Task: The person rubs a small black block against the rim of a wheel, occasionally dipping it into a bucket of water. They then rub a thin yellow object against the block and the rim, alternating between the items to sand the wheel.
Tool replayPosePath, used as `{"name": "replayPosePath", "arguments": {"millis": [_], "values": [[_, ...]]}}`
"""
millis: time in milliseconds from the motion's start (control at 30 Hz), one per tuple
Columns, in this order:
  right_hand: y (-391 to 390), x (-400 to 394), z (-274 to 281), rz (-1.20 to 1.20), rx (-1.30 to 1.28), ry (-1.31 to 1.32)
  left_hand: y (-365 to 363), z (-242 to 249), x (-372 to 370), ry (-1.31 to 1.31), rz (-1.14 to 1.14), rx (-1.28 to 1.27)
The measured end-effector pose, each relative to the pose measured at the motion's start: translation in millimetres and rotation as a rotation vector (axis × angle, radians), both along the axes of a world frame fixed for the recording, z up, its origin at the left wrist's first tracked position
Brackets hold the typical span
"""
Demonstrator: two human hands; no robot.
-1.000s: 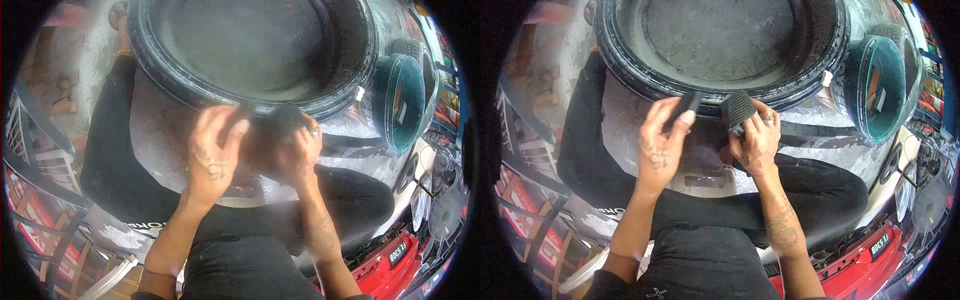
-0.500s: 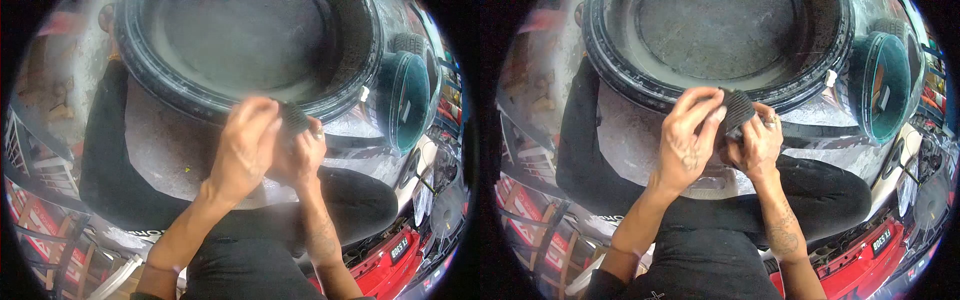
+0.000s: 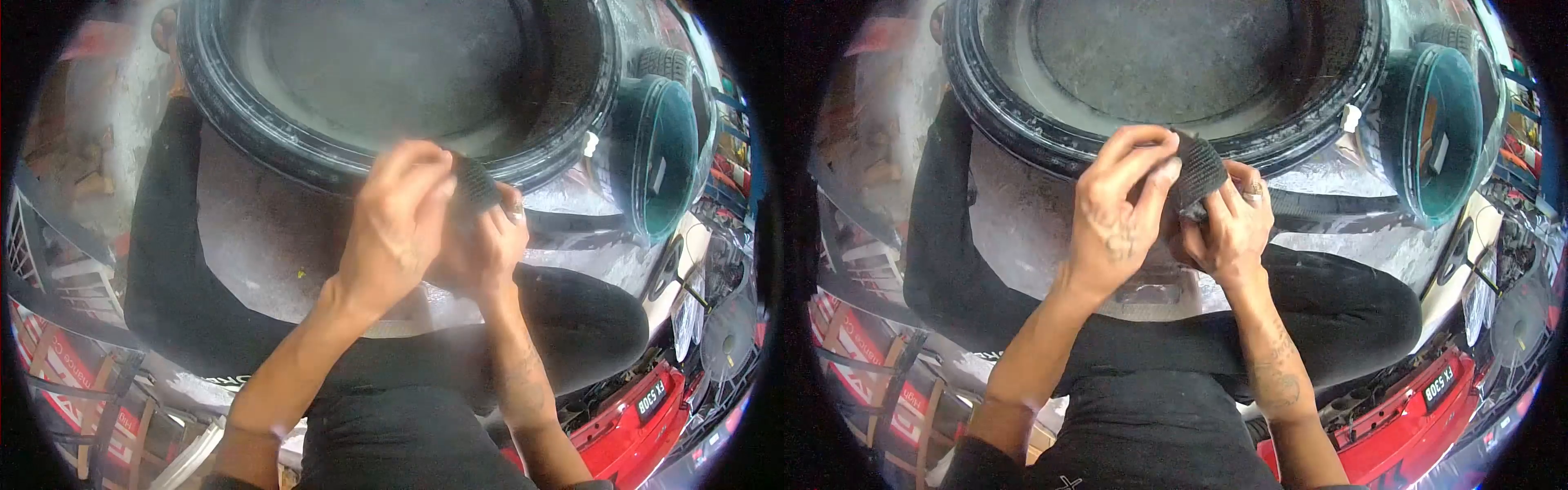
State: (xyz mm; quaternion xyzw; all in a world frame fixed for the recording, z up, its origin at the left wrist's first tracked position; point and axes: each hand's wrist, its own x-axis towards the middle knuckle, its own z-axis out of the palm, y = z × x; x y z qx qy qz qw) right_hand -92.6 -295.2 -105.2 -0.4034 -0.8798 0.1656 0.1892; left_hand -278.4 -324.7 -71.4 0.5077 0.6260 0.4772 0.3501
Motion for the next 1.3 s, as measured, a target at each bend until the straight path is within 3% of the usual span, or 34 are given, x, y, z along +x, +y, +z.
{"name": "replayPosePath", "arguments": {"millis": [133,267,333,400,467,600,733,800,1300], "values": [[1,1,-2,0.017,0.048,0.044,-40,27,2,-0.030,0.001,-0.058],[1,4,-2,0.005,0.009,0.037,6,1,0,0.024,0.001,0.022],[-2,5,6,-0.020,-0.006,-0.073,19,-7,-14,-0.145,-0.042,-0.047],[3,1,4,0.008,0.028,0.037,-2,6,-20,-0.042,0.054,-0.005],[4,0,2,0.009,0.051,0.041,-23,19,-24,-0.102,0.168,-0.069],[1,1,1,0.010,0.001,0.049,-14,0,0,0.121,-0.007,0.043],[0,1,-4,0.020,0.063,0.044,-40,26,6,0.050,0.009,-0.056],[-1,2,-3,0.002,0.037,0.029,-21,10,1,0.202,-0.001,0.010],[0,-1,-2,-0.014,0.040,0.075,-22,13,9,0.216,0.023,0.014]]}}
